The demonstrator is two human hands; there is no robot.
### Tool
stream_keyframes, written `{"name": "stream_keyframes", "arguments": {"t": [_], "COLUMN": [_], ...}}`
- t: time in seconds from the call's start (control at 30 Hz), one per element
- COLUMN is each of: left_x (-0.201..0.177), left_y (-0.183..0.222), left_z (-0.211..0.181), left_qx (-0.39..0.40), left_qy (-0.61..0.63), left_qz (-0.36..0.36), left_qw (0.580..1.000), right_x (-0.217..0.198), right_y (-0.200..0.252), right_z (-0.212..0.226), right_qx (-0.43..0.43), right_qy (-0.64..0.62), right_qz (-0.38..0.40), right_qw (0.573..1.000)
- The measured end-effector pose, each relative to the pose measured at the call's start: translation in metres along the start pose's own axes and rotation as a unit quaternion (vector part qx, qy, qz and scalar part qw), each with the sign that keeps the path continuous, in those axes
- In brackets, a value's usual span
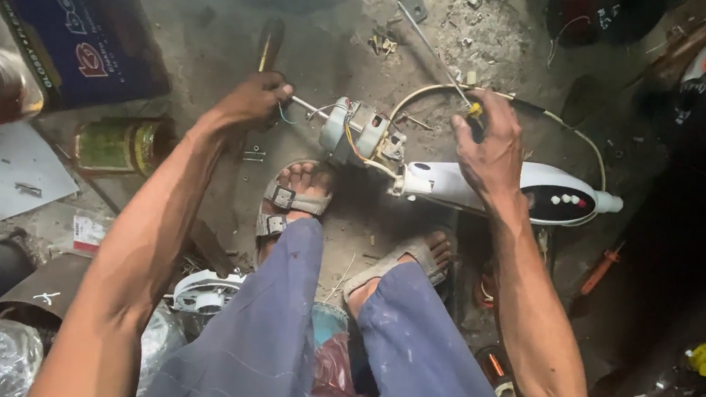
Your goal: Applying lubricant to a fan motor and reassembling the motor housing using a screwdriver.
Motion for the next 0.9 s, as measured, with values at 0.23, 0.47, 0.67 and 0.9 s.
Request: {"name": "stream_keyframes", "arguments": {"t": [0.23,0.47,0.67,0.9], "left_x": [-0.075,-0.047,0.020,0.013], "left_y": [0.124,0.379,0.355,0.193], "left_z": [-0.083,-0.247,-0.143,-0.002], "left_qx": [-0.087,0.337,0.300,0.019], "left_qy": [-0.154,0.362,0.304,-0.411], "left_qz": [-0.114,0.213,0.338,-0.128], "left_qw": [0.978,0.842,0.839,0.902], "right_x": [0.003,0.000,0.013,0.013], "right_y": [0.014,0.043,0.054,0.059], "right_z": [0.053,0.099,0.087,0.074], "right_qx": [-0.035,-0.012,0.024,0.003], "right_qy": [-0.043,-0.100,-0.152,-0.187], "right_qz": [0.020,0.022,0.040,0.029], "right_qw": [0.998,0.995,0.987,0.982]}}
Point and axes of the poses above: each hand's wrist, its own y-axis away from the middle knuckle, its own x-axis out of the palm, z = x × y, the point moved 8 cm from there along -y, towards the middle knuckle, and after that the axes turned 11 degrees about -y, right-handed, at the moved point
